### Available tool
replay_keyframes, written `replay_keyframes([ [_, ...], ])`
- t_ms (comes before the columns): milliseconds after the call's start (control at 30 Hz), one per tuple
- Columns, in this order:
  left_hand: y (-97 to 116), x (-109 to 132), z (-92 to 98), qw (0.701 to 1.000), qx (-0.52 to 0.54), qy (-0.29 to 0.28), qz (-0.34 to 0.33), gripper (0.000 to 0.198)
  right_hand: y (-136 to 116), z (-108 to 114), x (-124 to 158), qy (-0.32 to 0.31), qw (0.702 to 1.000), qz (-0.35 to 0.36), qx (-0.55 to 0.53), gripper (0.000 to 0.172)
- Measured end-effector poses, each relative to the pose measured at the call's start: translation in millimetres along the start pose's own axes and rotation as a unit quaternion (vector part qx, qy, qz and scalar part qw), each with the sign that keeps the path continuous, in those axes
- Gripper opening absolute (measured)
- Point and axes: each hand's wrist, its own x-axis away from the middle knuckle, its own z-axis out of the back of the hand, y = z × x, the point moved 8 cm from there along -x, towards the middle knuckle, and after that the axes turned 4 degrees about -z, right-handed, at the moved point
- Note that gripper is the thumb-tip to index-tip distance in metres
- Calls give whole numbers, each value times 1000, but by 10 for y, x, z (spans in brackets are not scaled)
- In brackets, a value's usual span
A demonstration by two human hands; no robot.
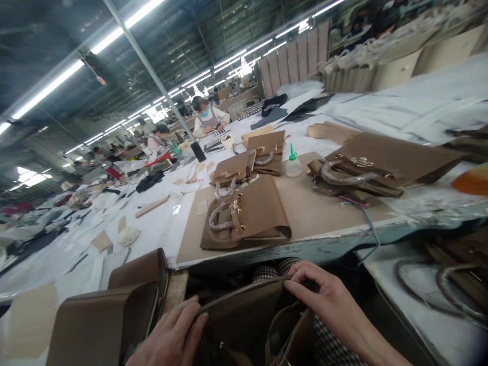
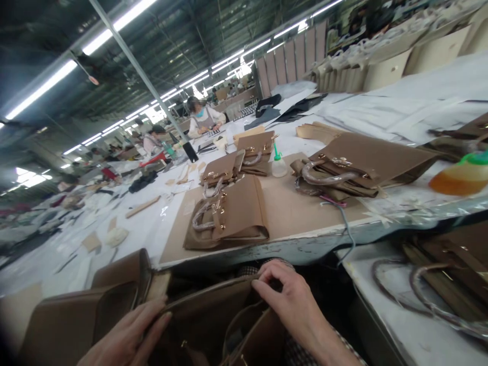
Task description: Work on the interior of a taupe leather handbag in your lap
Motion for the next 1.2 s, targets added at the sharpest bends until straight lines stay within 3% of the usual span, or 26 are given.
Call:
replay_keyframes([
  [67, 80, -46, 98, 997, -46, 26, -57, 24, -11, -15, -10, -1, 1000, 5, 6, 29],
  [133, 116, -86, 164, 996, -13, 68, -62, 23, -12, -13, -11, 4, 1000, 3, 7, 29],
  [300, 81, -151, 60, 968, 231, 94, 18, 26, 17, 21, 13, 15, 1000, 1, 6, 27],
  [467, 51, -211, -8, 944, 303, 80, 101, 15, 35, 38, 29, 22, 1000, 5, -4, 27],
  [567, 68, -254, -6, 947, 295, 64, 112, 15, 27, 45, 32, 24, 1000, 2, -5, 28],
  [667, 136, -315, 8, 956, 280, 39, 81, 18, 20, 51, 38, 24, 1000, -2, -6, 28],
  [767, 226, -379, 58, 972, 232, 24, 24, 20, 17, 47, 43, 24, 1000, -4, -9, 27],
  [900, 355, -437, 112, 995, 66, 26, -77, 17, 9, 39, 52, 34, 999, 2, -11, 26],
  [1000, 492, -477, 46, 985, -52, 26, -161, 28, 20, 46, 66, 48, 999, 1, -13, 25],
  [1067, 586, -525, -42, 979, -63, 9, -195, 32, 29, 54, 78, 55, 998, 0, -13, 24],
  [1200, 697, -673, -180, 984, -22, -21, -178, 28, 30, 67, 96, 55, 998, -4, -11, 22],
])
